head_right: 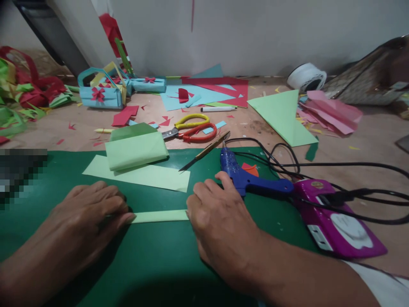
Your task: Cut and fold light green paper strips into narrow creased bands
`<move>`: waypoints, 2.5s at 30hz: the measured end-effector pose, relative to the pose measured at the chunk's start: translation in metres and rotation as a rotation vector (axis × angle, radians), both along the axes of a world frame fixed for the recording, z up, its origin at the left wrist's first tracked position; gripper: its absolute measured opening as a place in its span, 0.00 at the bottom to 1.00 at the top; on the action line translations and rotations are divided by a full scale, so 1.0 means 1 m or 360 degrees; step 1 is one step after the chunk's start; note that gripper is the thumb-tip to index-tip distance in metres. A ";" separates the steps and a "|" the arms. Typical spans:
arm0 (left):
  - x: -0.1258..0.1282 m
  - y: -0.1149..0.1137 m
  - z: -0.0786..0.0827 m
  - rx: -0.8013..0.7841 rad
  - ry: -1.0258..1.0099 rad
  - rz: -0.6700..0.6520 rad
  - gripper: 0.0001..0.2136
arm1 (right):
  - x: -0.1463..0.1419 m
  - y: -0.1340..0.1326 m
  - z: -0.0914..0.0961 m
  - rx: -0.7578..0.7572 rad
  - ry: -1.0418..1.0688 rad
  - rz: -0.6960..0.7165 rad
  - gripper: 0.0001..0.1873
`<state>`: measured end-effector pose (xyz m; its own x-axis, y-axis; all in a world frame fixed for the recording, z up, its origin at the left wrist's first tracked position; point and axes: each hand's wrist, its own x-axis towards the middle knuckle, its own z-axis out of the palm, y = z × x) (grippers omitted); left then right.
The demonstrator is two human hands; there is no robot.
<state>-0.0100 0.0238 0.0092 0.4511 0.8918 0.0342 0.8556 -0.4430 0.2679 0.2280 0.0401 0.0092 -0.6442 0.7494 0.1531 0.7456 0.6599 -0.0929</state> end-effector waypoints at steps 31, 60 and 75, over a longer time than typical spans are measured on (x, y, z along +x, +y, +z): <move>-0.001 -0.001 0.005 0.0115 0.0176 -0.0189 0.10 | 0.003 0.000 0.000 0.0094 -0.0124 0.0056 0.12; -0.012 -0.001 0.003 0.0308 0.0369 -0.0627 0.18 | 0.009 0.000 0.002 0.0361 -0.0243 0.0644 0.16; -0.015 0.002 -0.001 0.0377 0.0346 -0.0664 0.20 | 0.050 -0.017 0.005 0.0516 -0.0508 0.0489 0.16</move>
